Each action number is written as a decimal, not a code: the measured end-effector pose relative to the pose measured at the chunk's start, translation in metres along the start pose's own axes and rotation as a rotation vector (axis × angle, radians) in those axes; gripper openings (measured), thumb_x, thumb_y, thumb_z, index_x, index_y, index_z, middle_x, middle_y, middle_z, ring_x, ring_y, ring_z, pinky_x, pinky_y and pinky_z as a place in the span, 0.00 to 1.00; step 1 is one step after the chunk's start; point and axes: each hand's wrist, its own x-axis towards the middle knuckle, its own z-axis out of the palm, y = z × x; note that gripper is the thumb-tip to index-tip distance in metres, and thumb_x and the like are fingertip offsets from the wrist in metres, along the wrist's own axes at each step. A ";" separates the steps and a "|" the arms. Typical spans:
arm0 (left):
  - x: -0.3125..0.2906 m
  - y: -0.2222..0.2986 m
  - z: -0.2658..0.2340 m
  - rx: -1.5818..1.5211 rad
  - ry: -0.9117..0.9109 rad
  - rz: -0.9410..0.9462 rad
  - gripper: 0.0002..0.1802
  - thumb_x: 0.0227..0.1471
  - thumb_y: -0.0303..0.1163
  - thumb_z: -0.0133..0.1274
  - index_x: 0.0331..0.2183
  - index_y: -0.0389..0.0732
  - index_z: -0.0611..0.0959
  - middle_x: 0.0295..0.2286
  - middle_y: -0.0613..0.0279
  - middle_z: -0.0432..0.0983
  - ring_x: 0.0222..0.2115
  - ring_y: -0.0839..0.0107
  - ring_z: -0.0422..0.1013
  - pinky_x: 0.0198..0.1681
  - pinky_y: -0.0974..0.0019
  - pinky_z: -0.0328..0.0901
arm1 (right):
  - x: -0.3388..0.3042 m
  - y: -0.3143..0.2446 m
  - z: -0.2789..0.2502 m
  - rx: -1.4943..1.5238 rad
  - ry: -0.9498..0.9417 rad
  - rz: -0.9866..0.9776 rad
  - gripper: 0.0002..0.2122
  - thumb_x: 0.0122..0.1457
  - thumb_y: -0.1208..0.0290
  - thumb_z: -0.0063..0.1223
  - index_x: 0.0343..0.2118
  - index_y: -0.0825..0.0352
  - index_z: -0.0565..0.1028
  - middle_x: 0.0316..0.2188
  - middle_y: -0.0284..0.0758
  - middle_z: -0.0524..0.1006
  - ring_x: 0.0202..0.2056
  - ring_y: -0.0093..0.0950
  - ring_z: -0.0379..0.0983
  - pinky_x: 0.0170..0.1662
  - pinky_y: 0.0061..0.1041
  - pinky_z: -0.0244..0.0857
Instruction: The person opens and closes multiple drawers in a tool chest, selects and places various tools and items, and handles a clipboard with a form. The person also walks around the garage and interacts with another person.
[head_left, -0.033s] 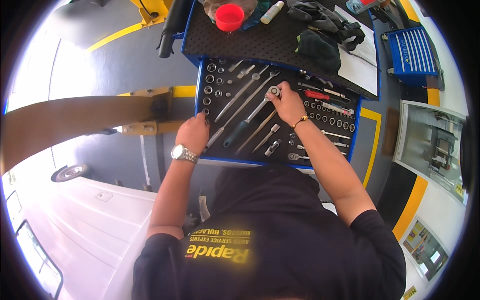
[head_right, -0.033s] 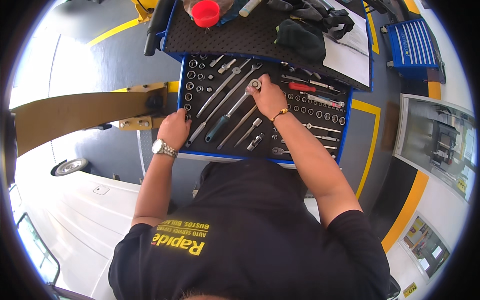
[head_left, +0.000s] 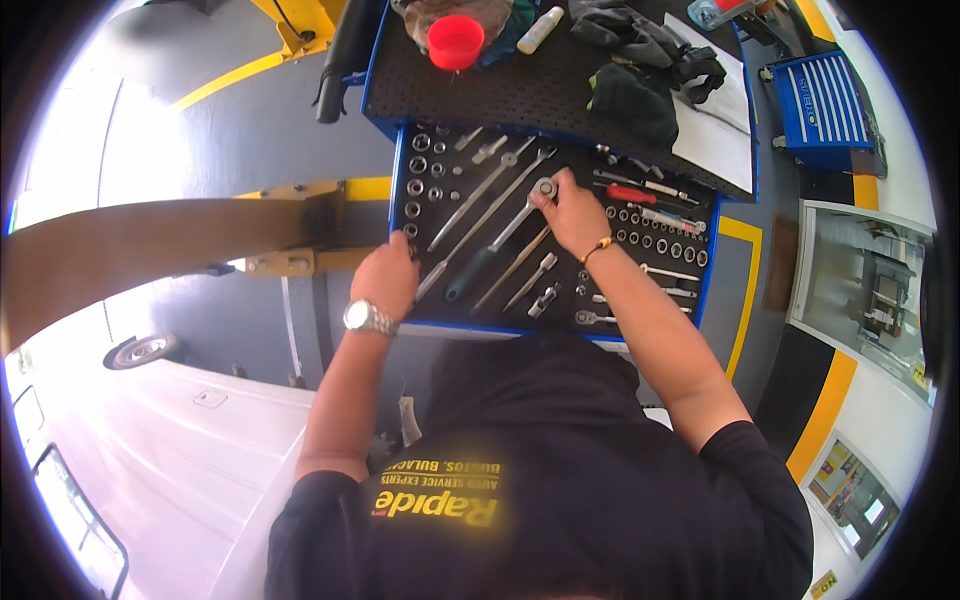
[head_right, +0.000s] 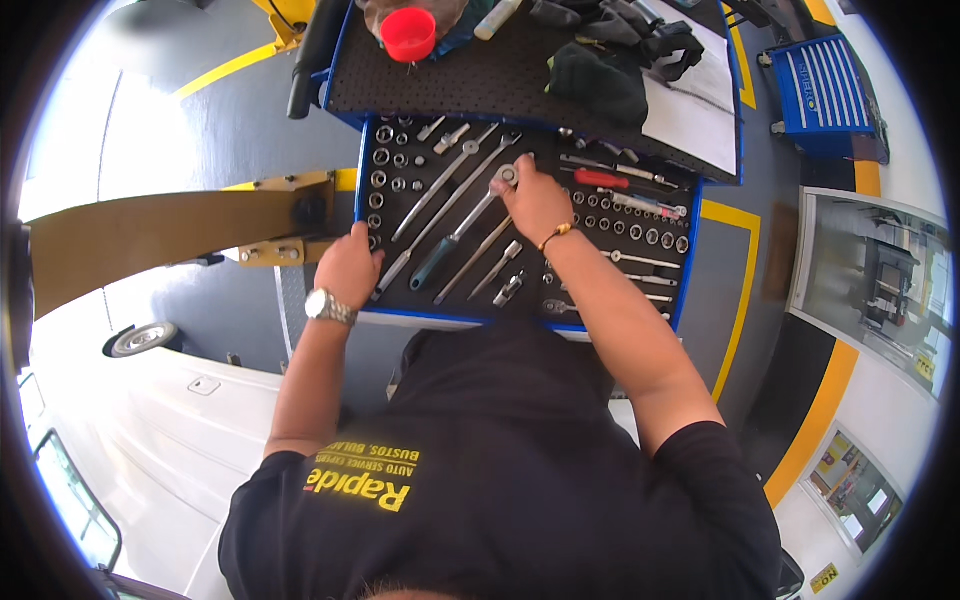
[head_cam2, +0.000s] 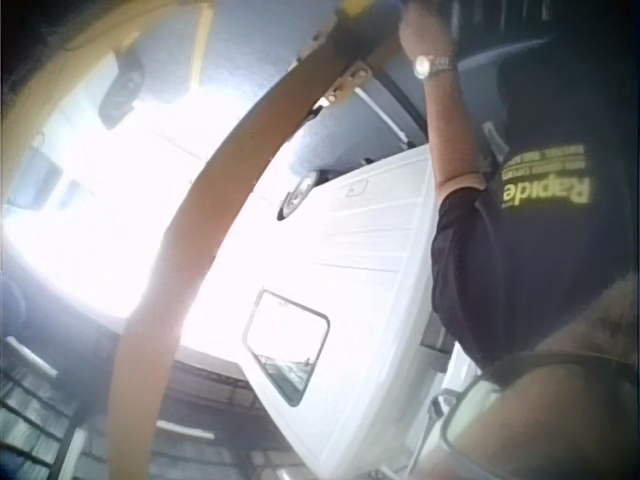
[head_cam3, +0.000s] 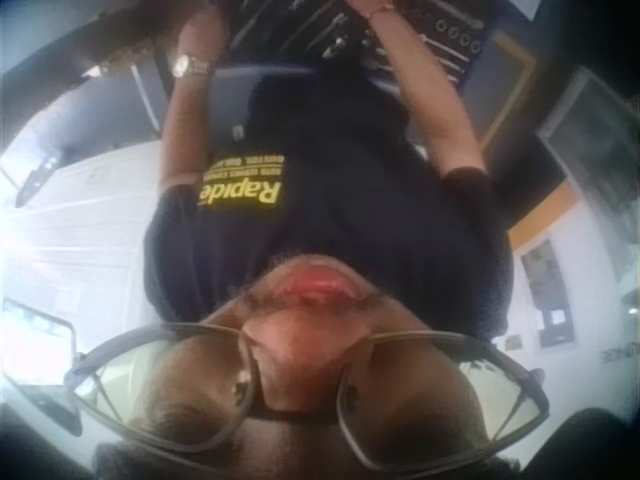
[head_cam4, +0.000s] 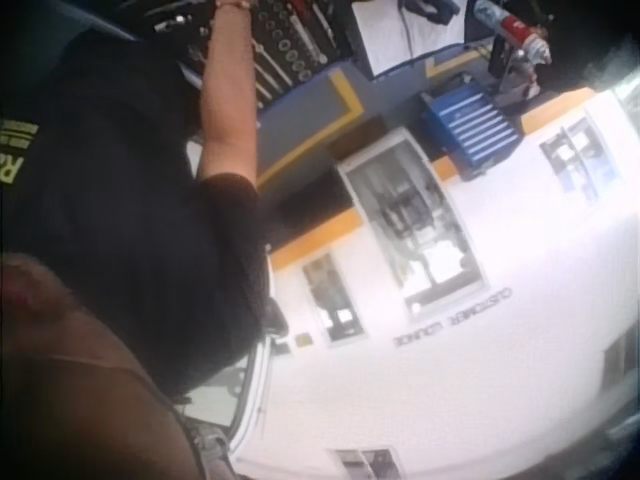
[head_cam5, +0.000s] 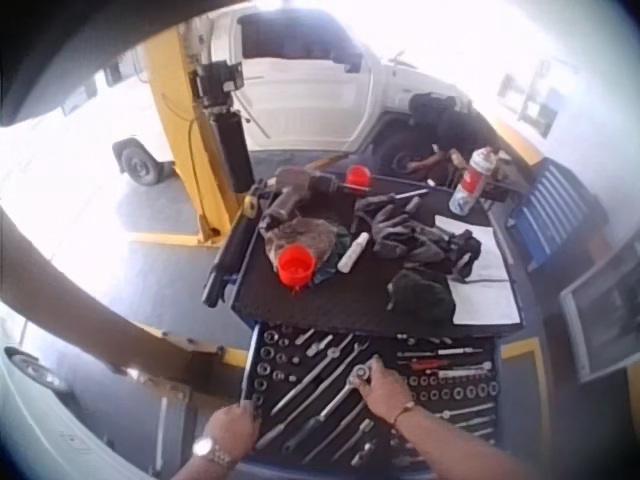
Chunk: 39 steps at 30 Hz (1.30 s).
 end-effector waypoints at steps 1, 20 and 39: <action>-0.008 0.007 0.000 -0.004 0.038 -0.038 0.18 0.51 0.36 0.57 0.44 0.40 0.77 0.30 0.51 0.78 0.31 0.50 0.75 0.35 0.52 0.69 | -0.002 -0.001 0.001 -0.084 0.010 0.001 0.19 0.59 0.51 0.51 0.38 0.66 0.67 0.31 0.46 0.78 0.32 0.49 0.76 0.36 0.45 0.70; -0.032 0.044 0.066 -0.038 0.206 0.246 0.14 0.55 0.40 0.54 0.45 0.57 0.83 0.20 0.61 0.72 0.20 0.60 0.73 0.22 0.58 0.68 | 0.148 -0.092 -0.114 -0.381 0.180 -0.203 0.17 0.64 0.53 0.41 0.51 0.52 0.74 0.42 0.40 0.76 0.48 0.42 0.73 0.48 0.43 0.65; -0.034 0.062 0.035 -0.231 0.199 0.699 0.09 0.49 0.35 0.60 0.35 0.45 0.85 0.24 0.62 0.74 0.22 0.61 0.73 0.26 0.61 0.68 | -0.083 -0.008 -0.108 0.039 0.235 -0.473 0.09 0.57 0.66 0.54 0.38 0.61 0.78 0.26 0.32 0.76 0.27 0.33 0.73 0.33 0.31 0.64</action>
